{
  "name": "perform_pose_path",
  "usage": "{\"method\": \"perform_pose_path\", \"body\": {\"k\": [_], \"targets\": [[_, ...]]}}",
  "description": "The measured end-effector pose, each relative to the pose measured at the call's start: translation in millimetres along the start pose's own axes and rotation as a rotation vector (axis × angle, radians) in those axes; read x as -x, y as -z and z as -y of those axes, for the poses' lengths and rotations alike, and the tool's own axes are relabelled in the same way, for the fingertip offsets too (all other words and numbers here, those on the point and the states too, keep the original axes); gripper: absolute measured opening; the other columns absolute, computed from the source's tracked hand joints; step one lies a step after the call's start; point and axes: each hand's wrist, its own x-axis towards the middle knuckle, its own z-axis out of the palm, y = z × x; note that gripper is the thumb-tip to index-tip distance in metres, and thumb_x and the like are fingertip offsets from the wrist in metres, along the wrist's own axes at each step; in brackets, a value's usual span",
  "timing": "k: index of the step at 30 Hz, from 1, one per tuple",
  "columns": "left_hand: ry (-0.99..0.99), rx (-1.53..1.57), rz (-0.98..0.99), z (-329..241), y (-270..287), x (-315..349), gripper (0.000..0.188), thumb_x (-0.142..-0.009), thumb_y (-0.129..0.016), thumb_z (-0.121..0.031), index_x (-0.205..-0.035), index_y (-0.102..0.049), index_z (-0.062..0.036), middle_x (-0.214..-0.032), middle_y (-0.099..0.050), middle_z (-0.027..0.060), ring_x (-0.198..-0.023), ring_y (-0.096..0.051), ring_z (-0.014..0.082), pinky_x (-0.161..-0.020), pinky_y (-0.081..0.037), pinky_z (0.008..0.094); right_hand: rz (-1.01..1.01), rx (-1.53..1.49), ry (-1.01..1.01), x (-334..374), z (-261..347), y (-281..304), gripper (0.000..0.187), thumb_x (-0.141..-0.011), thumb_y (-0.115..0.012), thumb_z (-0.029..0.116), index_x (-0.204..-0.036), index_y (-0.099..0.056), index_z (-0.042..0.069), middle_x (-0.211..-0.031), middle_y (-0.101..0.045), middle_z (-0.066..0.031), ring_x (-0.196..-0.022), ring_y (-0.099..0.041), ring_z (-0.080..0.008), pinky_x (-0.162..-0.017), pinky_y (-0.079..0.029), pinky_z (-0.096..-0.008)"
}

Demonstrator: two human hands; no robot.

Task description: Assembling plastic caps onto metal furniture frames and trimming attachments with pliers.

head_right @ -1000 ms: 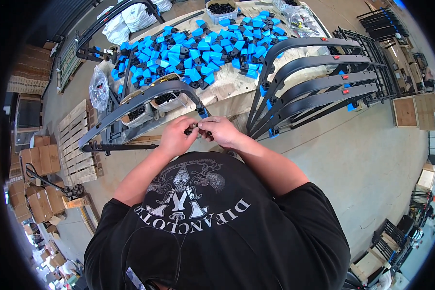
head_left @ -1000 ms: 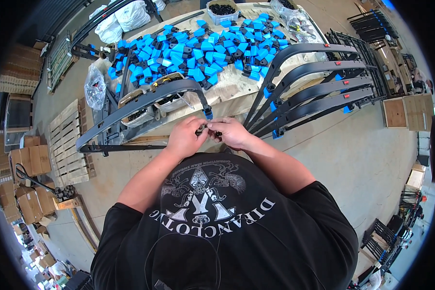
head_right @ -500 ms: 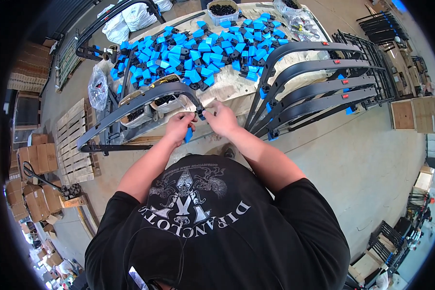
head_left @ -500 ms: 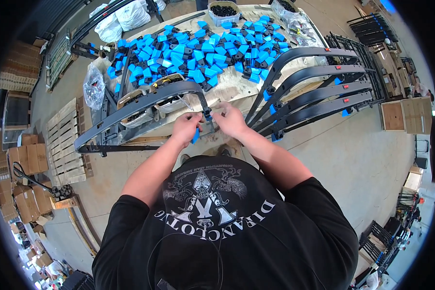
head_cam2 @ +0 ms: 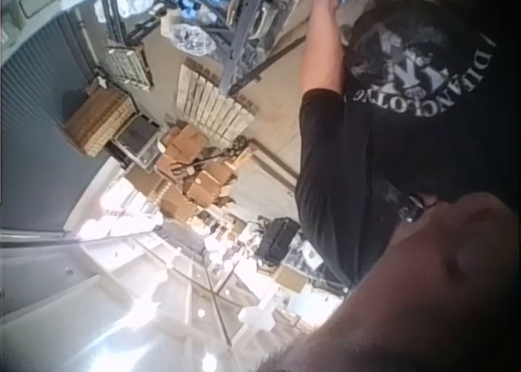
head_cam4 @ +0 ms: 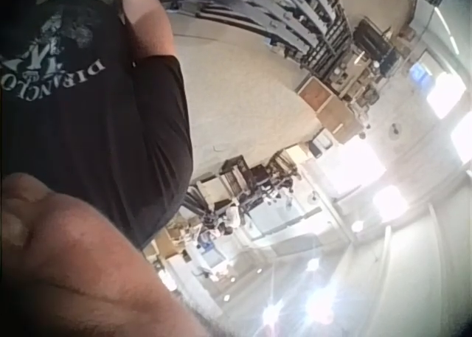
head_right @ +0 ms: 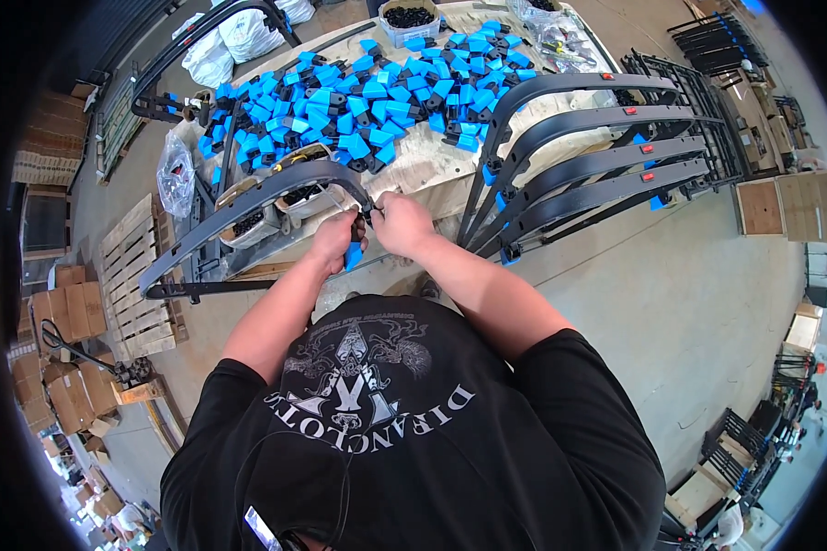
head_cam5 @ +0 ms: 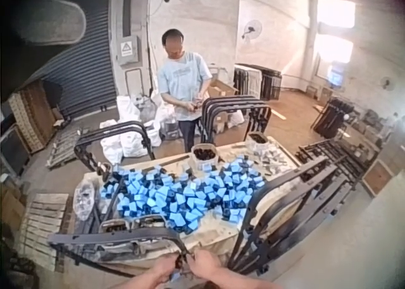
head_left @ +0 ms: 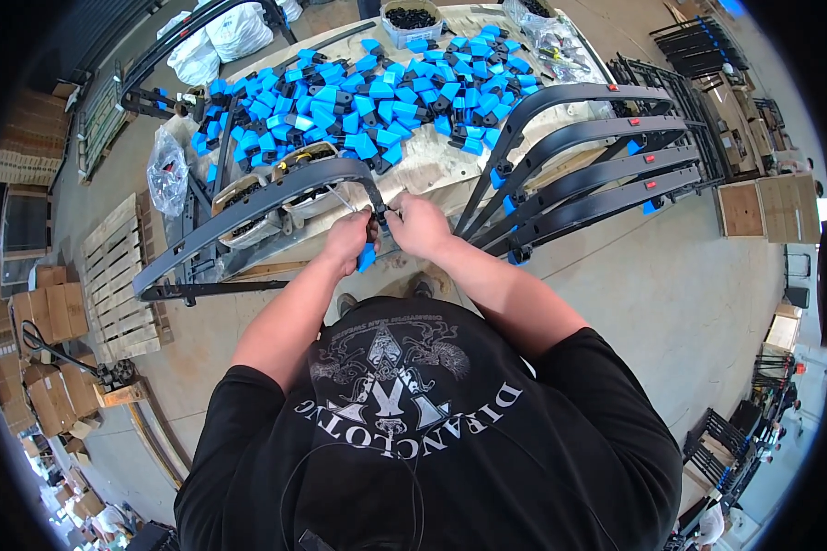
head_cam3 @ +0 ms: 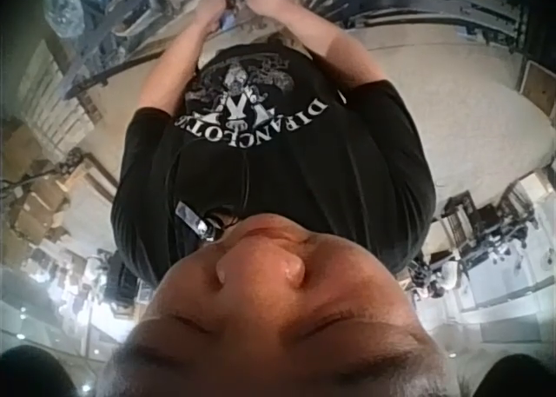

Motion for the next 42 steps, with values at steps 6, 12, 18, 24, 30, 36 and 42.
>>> {"method": "perform_pose_path", "body": {"k": [6, 12, 18, 24, 30, 36, 42], "targets": [[-0.109, -0.12, -0.02, 4, 7, -1, 0.019, -0.102, -0.056, -0.021, -0.094, -0.058, -0.0038, -0.077, -0.055, 0.0036, -0.059, -0.053, 0.0154, -0.053, -0.045, 0.0323, 0.001, -0.007, 0.001, 2, 2, 1, 0.026, -0.091, -0.063, 0.026, -0.099, -0.067, 0.001, -0.093, -0.07, -0.0234, -0.091, -0.068, -0.0405, -0.081, -0.053, -0.0494], [-0.256, -0.302, -0.044, 4, 3, 13, 0.01, -0.094, -0.066, -0.01, -0.099, -0.066, -0.0009, -0.078, -0.062, 0.0019, -0.057, -0.052, 0.0094, -0.051, -0.042, 0.0267, -0.002, -0.033, -0.026, 1, -2, -2, 0.026, -0.091, -0.063, 0.026, -0.099, -0.066, 0.0, -0.092, -0.069, -0.0237, -0.091, -0.068, -0.0407, -0.081, -0.053, -0.0494], [-0.305, -0.371, -0.183, 14, 0, 12, 0.017, -0.093, -0.068, -0.01, -0.107, -0.068, -0.0001, -0.077, -0.064, 0.0014, -0.059, -0.055, 0.0083, -0.052, -0.043, 0.0243, -0.007, -0.041, -0.014, 2, 1, -1, 0.027, -0.092, -0.063, 0.025, -0.098, -0.065, -0.001, -0.092, -0.069, -0.0239, -0.091, -0.068, -0.041, -0.081, -0.053, -0.0494], [-0.34, -0.33, -0.156, 19, 0, 9, 0.018, -0.094, -0.068, -0.008, -0.109, -0.067, 0.0026, -0.079, -0.064, 0.0008, -0.059, -0.053, 0.0079, -0.053, -0.043, 0.024, 0.007, -0.018, -0.034, 3, 1, -2, 0.027, -0.093, -0.062, 0.025, -0.1, -0.064, -0.001, -0.092, -0.069, -0.0241, -0.09, -0.067, -0.0413, -0.08, -0.053, -0.0501], [-0.298, -0.165, -0.106, 23, 2, 7, 0.021, -0.096, -0.065, -0.011, -0.112, -0.067, 0.0018, -0.082, -0.064, 0.0007, -0.06, -0.052, 0.0081, -0.054, -0.042, 0.0247, -0.007, -0.041, -0.035, 4, 1, -2, 0.027, -0.093, -0.063, 0.025, -0.101, -0.064, 0.0, -0.092, -0.069, -0.0244, -0.091, -0.067, -0.0415, -0.08, -0.052, -0.0503], [-0.26, -0.098, -0.083, 17, 8, 7, 0.018, -0.1, -0.062, -0.018, -0.099, -0.065, -0.0003, -0.079, -0.06, 0.0009, -0.059, -0.051, 0.0094, -0.054, -0.041, 0.0261, 0.004, -0.058, -0.037, 3, 3, 0, 0.027, -0.092, -0.063, 0.025, -0.1, -0.065, 0.0, -0.093, -0.069, -0.0245, -0.091, -0.067, -0.0414, -0.081, -0.053, -0.05], [-0.193, -0.239, -0.101, 7, -1, 5, 0.031, -0.104, -0.056, -0.029, -0.087, -0.058, -0.0041, -0.073, -0.055, 0.0016, -0.057, -0.051, 0.0124, -0.053, -0.041, 0.0286, 0.013, -0.042, -0.025, 1, 0, 0, 0.026, -0.092, -0.063, 0.025, -0.1, -0.065, 0.0, -0.093, -0.069, -0.0239, -0.09, -0.068, -0.0416, -0.08, -0.053, -0.0497]]}}
